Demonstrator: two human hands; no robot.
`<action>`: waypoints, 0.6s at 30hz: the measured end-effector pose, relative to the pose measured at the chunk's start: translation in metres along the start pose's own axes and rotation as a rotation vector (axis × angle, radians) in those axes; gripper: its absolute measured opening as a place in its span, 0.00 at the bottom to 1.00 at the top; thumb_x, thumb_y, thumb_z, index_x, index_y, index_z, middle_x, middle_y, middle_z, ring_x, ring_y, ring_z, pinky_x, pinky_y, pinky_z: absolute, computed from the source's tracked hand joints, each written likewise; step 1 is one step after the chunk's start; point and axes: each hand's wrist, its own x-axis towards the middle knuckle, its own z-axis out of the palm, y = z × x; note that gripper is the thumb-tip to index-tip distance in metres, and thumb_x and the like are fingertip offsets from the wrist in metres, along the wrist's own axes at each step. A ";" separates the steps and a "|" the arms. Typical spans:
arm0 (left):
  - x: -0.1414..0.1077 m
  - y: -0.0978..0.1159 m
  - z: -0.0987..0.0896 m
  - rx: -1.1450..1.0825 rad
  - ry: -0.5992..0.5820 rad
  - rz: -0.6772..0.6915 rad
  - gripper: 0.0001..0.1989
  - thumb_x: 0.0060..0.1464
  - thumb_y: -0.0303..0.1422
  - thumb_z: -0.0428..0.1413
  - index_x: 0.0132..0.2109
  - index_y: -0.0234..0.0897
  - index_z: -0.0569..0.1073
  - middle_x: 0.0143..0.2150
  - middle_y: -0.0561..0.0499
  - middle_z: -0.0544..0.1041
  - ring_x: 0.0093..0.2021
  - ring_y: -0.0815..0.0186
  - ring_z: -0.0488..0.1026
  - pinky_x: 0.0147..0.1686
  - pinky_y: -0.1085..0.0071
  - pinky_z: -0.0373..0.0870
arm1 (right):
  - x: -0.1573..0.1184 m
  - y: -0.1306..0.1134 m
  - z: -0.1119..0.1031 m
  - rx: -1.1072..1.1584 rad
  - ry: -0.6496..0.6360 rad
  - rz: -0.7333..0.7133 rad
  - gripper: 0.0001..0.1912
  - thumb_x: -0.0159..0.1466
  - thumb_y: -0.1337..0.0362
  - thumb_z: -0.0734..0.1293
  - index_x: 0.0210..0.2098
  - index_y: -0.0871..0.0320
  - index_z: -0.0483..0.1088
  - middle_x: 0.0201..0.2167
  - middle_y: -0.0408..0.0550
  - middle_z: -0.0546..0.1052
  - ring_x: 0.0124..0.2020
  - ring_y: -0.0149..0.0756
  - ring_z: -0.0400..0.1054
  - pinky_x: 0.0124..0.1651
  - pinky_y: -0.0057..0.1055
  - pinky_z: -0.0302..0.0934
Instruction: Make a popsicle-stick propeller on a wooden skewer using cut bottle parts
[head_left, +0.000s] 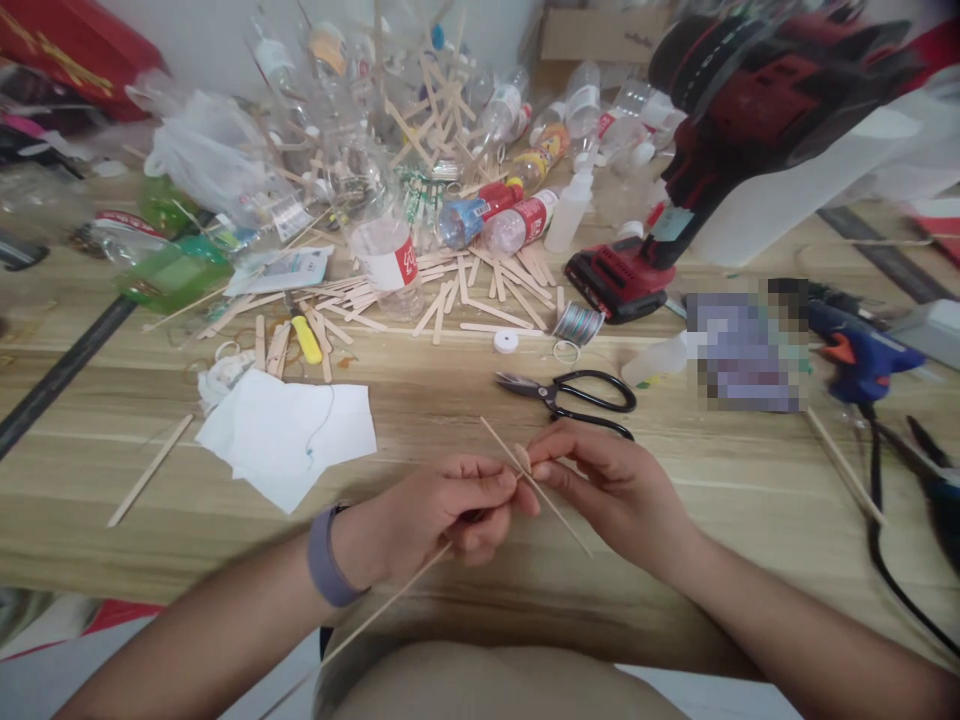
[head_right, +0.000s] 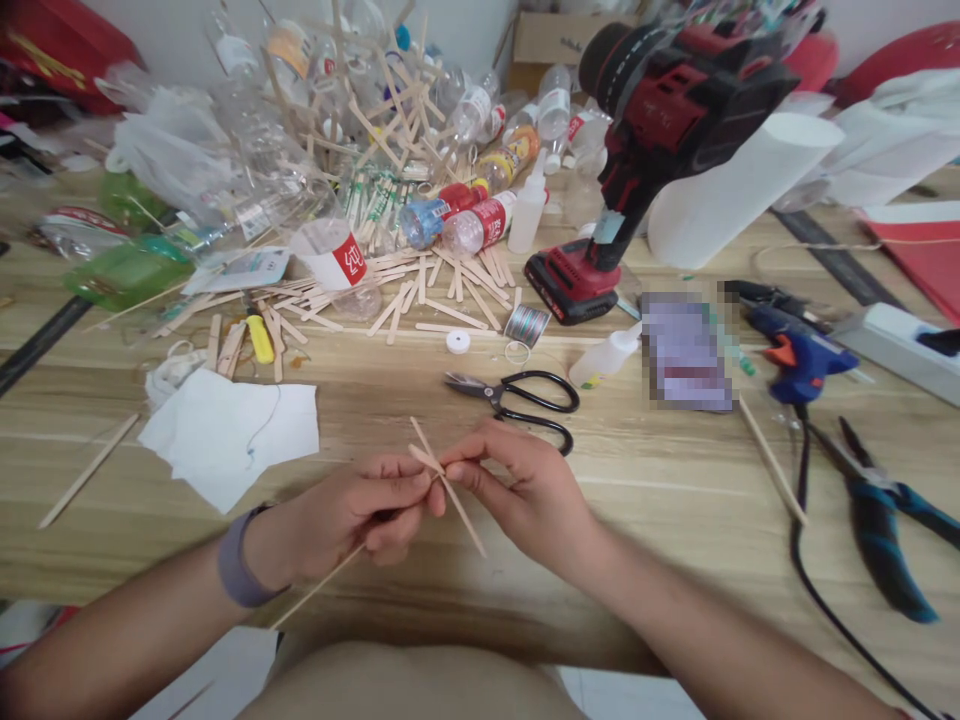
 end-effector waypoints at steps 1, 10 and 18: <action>0.000 0.000 0.000 0.005 0.005 0.003 0.11 0.60 0.39 0.53 0.35 0.35 0.72 0.14 0.61 0.60 0.14 0.75 0.47 0.18 0.74 0.44 | 0.000 0.000 0.000 0.008 0.000 0.000 0.08 0.67 0.62 0.66 0.33 0.55 0.75 0.27 0.42 0.76 0.30 0.30 0.71 0.33 0.26 0.62; 0.000 0.000 -0.003 0.076 0.046 -0.053 0.15 0.56 0.44 0.55 0.33 0.36 0.71 0.13 0.62 0.60 0.14 0.75 0.49 0.17 0.72 0.42 | 0.001 -0.002 0.002 -0.024 0.013 -0.039 0.05 0.66 0.65 0.67 0.34 0.54 0.75 0.27 0.41 0.77 0.29 0.29 0.71 0.33 0.25 0.62; 0.000 -0.004 -0.003 0.051 0.002 -0.051 0.16 0.54 0.46 0.57 0.32 0.36 0.71 0.14 0.61 0.62 0.14 0.75 0.50 0.18 0.73 0.43 | -0.004 -0.004 0.007 -0.056 0.062 -0.127 0.06 0.66 0.68 0.65 0.35 0.54 0.74 0.27 0.42 0.76 0.29 0.29 0.71 0.32 0.24 0.64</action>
